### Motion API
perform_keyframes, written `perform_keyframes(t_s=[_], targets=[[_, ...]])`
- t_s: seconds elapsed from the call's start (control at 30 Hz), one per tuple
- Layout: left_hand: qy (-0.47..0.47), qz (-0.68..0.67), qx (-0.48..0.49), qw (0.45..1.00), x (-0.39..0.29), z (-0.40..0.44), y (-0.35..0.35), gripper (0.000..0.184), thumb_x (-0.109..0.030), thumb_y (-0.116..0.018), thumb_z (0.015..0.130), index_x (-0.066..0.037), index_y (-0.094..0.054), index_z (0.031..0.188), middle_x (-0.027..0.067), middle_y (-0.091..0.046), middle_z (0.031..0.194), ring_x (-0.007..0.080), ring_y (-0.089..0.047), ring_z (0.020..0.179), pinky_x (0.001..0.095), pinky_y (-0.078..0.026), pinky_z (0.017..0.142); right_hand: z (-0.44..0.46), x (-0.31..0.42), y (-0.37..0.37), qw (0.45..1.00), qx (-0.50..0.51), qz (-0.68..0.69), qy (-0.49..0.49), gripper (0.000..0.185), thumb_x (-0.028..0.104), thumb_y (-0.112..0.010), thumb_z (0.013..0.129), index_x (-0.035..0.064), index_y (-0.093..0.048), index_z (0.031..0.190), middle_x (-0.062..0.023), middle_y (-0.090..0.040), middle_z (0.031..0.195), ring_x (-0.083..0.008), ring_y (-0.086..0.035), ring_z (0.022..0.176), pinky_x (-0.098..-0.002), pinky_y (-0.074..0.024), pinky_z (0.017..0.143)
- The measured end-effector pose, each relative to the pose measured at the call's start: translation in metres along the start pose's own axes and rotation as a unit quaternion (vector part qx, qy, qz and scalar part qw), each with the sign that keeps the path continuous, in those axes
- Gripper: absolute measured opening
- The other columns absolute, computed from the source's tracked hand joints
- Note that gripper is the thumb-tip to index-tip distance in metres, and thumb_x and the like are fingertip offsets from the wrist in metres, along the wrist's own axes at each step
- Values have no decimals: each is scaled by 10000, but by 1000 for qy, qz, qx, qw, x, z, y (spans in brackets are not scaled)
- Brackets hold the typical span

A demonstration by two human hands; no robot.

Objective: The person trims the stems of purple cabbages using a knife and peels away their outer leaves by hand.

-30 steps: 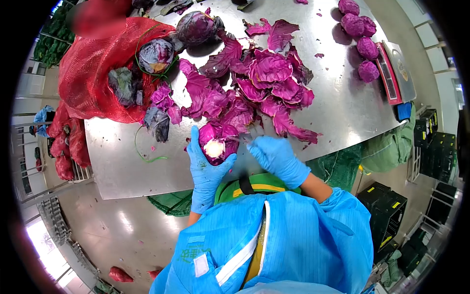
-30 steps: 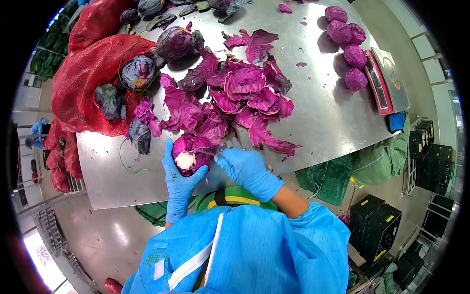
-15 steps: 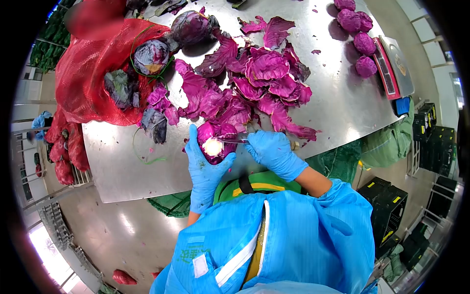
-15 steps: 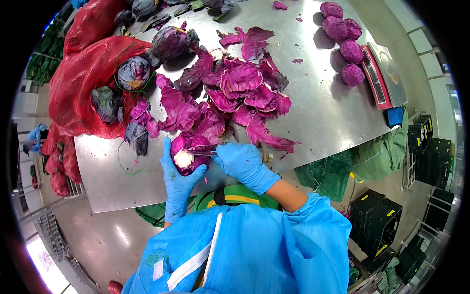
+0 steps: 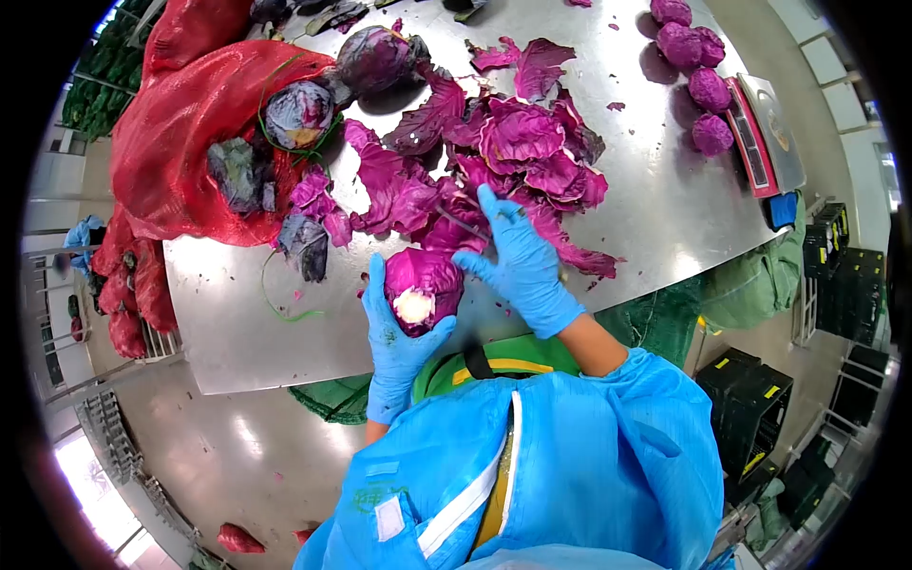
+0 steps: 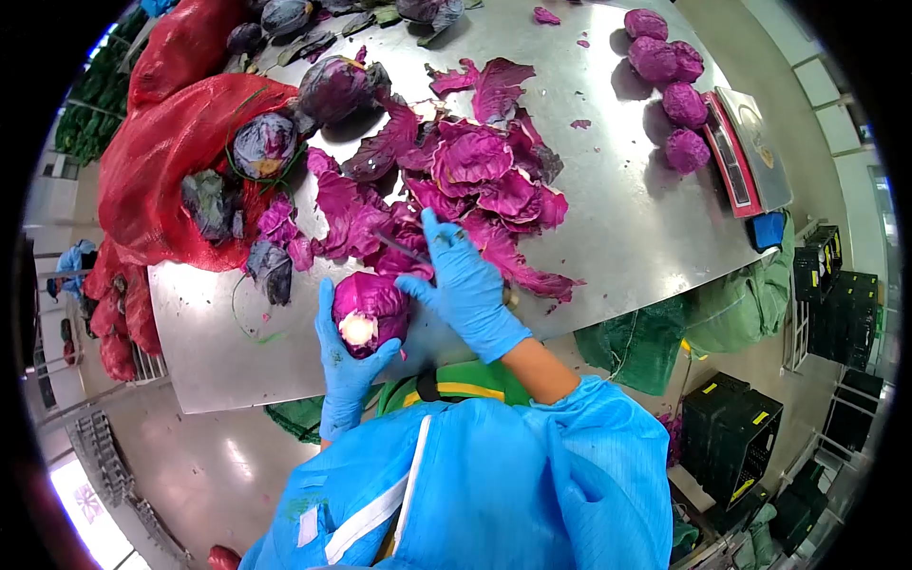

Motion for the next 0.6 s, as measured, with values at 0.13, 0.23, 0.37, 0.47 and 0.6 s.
perform_keyframes(t_s=[0.13,0.23,0.37,0.47,0.6], targets=[[85,-198,5,977,10,-19,31,1191,-321,-901,598,-51,-183,1509,174,-350,1441,296,-422,1292,404,-391,1075,-11,-41,-21,995,85,-22,-56,621,370,-684,836,84,-497,1355,-158,-622,976,-314,-630,839,-390,-525,682],[193,-279,-7,941,18,-23,35,1201,-313,-914,571,-43,-205,1501,168,-340,1456,284,-430,1285,391,-410,1058,-14,-50,-24,999,44,7,-10,443,264,-666,859,77,-589,1254,-142,-634,895,-304,-632,782,-386,-521,662],[217,-427,-33,877,68,-37,33,1123,-457,-872,588,-45,-305,1466,140,-433,1403,277,-454,1283,402,-426,1049,1,-24,3,984,32,159,-80,298,217,-662,885,100,-661,1159,-120,-657,857,-226,-628,700,-338,-508,629],[298,-567,-84,763,110,-60,26,1063,-560,-808,625,-125,-323,1465,129,-412,1453,350,-397,1341,533,-383,1078,-2,-1,1,852,230,399,-249,375,313,-699,876,103,-661,1185,-43,-669,892,-106,-593,676,-272,-476,588],[223,-778,-56,584,114,-52,3,888,-627,-582,823,-204,-208,1508,149,-327,1504,389,-317,1380,648,-349,1044,0,9,-14,773,304,467,-303,417,394,-694,875,122,-665,1190,14,-642,847,-67,-562,612,-224,-440,507]])
Point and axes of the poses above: each hand's wrist, its own z-axis towards the middle knuckle, its own y-axis out of the back of the hand, x = y × z, the point moved 2 cm from there along z, towards the middle knuckle
